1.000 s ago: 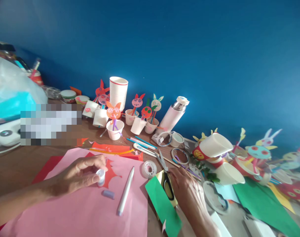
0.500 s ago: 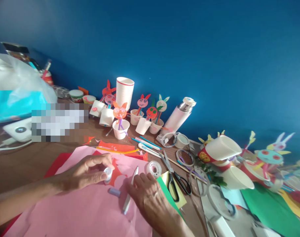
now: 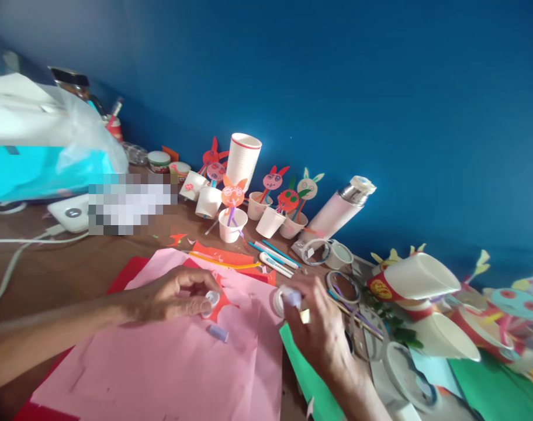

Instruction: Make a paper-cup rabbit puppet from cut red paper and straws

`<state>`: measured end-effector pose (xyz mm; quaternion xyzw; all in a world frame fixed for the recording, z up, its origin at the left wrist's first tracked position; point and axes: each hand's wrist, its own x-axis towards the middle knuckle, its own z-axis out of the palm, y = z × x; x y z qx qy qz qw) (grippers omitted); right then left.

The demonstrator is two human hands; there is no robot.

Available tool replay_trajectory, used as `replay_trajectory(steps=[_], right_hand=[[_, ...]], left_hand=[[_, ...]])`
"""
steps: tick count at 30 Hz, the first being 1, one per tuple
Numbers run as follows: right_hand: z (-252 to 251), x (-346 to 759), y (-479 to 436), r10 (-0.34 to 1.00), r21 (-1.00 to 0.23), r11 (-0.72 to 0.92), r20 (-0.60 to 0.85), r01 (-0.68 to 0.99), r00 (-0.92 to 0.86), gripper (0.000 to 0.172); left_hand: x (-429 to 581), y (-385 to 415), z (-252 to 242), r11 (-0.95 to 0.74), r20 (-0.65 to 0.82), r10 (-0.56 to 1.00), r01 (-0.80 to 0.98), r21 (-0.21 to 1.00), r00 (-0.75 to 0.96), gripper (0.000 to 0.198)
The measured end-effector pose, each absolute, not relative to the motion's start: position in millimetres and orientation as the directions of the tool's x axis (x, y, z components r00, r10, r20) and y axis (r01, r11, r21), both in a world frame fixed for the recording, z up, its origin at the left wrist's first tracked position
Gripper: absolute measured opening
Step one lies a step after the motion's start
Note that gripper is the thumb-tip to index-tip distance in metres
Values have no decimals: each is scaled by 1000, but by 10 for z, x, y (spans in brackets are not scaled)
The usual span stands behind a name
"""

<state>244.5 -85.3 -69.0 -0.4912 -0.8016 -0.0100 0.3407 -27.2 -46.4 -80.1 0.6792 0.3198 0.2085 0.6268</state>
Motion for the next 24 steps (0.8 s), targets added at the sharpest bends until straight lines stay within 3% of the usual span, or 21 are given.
replay_trajectory(steps=[2, 4, 5, 9, 13, 24], right_hand=[[-628, 2379, -779, 903, -620, 334, 427, 710, -52, 9], [-601, 2248, -682, 960, -837, 241, 281, 491, 8, 12], [-604, 2169, -625, 977, -887, 203, 212, 416, -25, 14], [-695, 1860, -375, 974, -934, 151, 85, 325, -209, 17], [-775, 1645, -185, 925, -947, 149, 32, 284, -379, 20], [-746, 1450, -27, 770, -909, 275, 13, 313, -638, 17]], left_hand=[[-274, -466, -796, -31, -100, 691, 167, 985, 716, 18], [-267, -470, -800, -46, -79, 697, 154, 987, 713, 19], [-261, -473, -805, -40, -73, 701, 140, 989, 710, 19], [-246, -481, -825, -16, -58, 697, 95, 995, 715, 19], [-257, -477, -830, -98, -34, 698, 142, 985, 716, 20], [-269, -465, -885, -153, -36, 705, 202, 967, 709, 24]])
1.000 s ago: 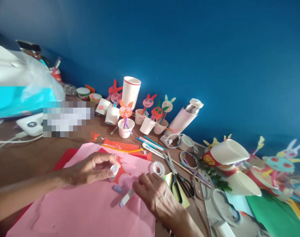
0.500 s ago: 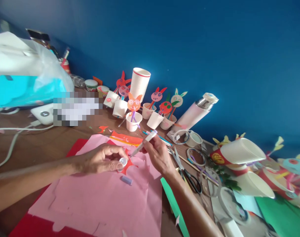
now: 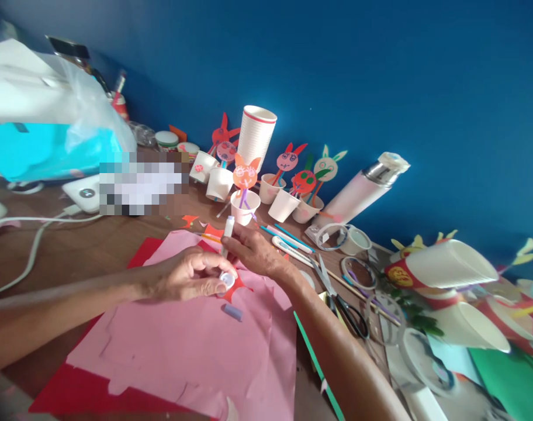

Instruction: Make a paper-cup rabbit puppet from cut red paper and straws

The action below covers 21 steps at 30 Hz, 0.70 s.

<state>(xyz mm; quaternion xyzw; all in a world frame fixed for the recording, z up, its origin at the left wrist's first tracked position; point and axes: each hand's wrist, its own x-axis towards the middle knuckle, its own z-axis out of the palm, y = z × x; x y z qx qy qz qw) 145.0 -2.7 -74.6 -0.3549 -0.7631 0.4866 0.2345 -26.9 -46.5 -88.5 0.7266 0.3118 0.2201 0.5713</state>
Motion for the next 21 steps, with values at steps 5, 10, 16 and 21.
replay_trajectory(steps=[5, 10, 16, 21], right_hand=[[-800, 1435, 12, 738, -909, 283, 3, 305, -675, 18], [-839, 1409, 24, 742, -886, 331, 31, 325, -670, 17], [-834, 1370, 18, 696, -837, 432, 73, 336, -715, 18], [-832, 1371, 12, 667, -823, 460, 73, 332, -742, 18]], left_hand=[[-289, -477, -879, -121, -70, 709, 219, 968, 702, 27], [-285, -473, -874, -148, -35, 709, 198, 969, 705, 25], [-262, -467, -843, -183, -31, 714, 229, 956, 700, 26], [-272, -467, -813, -192, -35, 712, 242, 951, 701, 26]])
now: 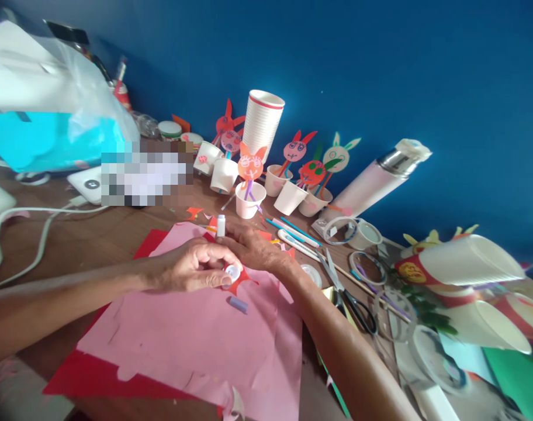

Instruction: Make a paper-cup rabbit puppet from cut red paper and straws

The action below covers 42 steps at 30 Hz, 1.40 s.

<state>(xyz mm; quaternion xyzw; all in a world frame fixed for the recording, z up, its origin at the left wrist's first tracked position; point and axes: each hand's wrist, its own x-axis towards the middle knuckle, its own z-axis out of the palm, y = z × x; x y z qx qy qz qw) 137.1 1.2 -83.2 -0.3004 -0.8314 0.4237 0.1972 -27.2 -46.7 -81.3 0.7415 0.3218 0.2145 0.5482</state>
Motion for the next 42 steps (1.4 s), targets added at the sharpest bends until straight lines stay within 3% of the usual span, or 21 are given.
replay_trajectory(steps=[5, 8, 13, 19, 25, 33, 42], right_hand=[[-843, 1379, 25, 639, -795, 494, 58, 351, -767, 17], [-860, 1389, 28, 617, -770, 522, 44, 367, -786, 6], [-845, 1385, 12, 574, -772, 515, -13, 373, -819, 24], [-824, 1370, 34, 555, -759, 538, -8, 366, -832, 18], [-848, 1383, 40, 596, -741, 546, 16, 391, -802, 8], [-939, 1453, 65, 652, -766, 535, 107, 355, -751, 15], [-950, 1588, -60, 724, -783, 495, 132, 377, -677, 17]], left_hand=[[-286, -464, -775, -239, 8, 691, 218, 946, 723, 25], [-288, -464, -765, -259, 29, 691, 209, 943, 723, 23], [-296, -472, -761, -221, 2, 696, 213, 952, 718, 24], [-302, -464, -771, -263, 19, 686, 224, 938, 727, 24], [-295, -454, -785, -287, 41, 682, 216, 933, 730, 24], [-275, -473, -817, -108, -110, 717, 266, 958, 688, 31], [-276, -468, -808, -102, -100, 695, 235, 967, 712, 26]])
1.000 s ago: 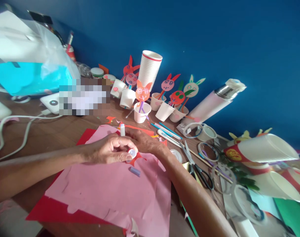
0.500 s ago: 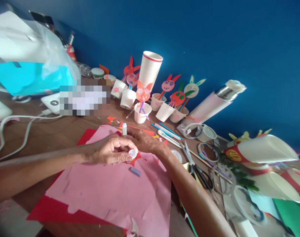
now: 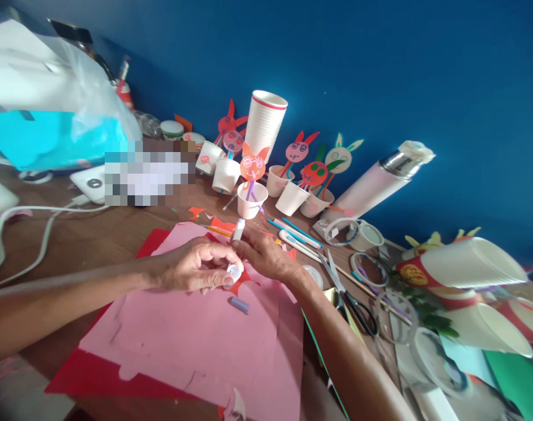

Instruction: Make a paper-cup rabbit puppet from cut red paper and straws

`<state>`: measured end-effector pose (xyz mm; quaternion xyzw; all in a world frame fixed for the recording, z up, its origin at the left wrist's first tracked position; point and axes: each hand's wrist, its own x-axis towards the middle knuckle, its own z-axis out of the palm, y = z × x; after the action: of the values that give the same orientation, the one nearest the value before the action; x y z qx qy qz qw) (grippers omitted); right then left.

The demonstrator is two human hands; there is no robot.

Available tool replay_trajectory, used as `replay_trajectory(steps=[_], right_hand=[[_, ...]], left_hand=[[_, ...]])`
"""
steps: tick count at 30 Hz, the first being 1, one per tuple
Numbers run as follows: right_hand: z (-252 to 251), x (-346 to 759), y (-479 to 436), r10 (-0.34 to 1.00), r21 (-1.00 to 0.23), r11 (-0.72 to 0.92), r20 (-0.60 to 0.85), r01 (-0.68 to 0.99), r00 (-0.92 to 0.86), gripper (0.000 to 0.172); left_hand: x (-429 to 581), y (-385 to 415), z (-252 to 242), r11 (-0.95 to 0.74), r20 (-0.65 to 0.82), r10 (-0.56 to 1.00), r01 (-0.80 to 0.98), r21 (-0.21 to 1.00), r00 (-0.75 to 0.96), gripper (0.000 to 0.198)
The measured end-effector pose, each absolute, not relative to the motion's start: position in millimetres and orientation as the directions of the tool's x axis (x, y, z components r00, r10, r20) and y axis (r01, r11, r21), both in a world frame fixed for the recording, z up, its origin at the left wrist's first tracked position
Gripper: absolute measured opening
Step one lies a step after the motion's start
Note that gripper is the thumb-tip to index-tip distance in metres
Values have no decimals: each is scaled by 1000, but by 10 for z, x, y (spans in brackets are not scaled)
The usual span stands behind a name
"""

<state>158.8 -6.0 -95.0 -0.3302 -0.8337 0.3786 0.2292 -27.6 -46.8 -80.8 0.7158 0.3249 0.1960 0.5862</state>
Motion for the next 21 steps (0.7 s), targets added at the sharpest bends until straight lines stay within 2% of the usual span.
replay_trajectory(steps=[4, 8, 16, 21], right_hand=[[-951, 1662, -194, 769, -848, 396, 97, 351, -632, 15], [-981, 1757, -348, 835, -838, 364, 101, 406, -542, 15], [-985, 1910, -670, 855, -727, 465, 220, 505, -470, 16], [-1039, 1949, -847, 810, -628, 576, 352, 523, -469, 15]], left_hand=[[-279, -476, -769, -66, -152, 699, 274, 959, 699, 25], [-280, -483, -732, -32, -189, 703, 296, 955, 685, 23], [-262, -470, -764, -76, -135, 709, 265, 961, 692, 20], [-265, -465, -792, -98, -99, 704, 233, 968, 704, 20]])
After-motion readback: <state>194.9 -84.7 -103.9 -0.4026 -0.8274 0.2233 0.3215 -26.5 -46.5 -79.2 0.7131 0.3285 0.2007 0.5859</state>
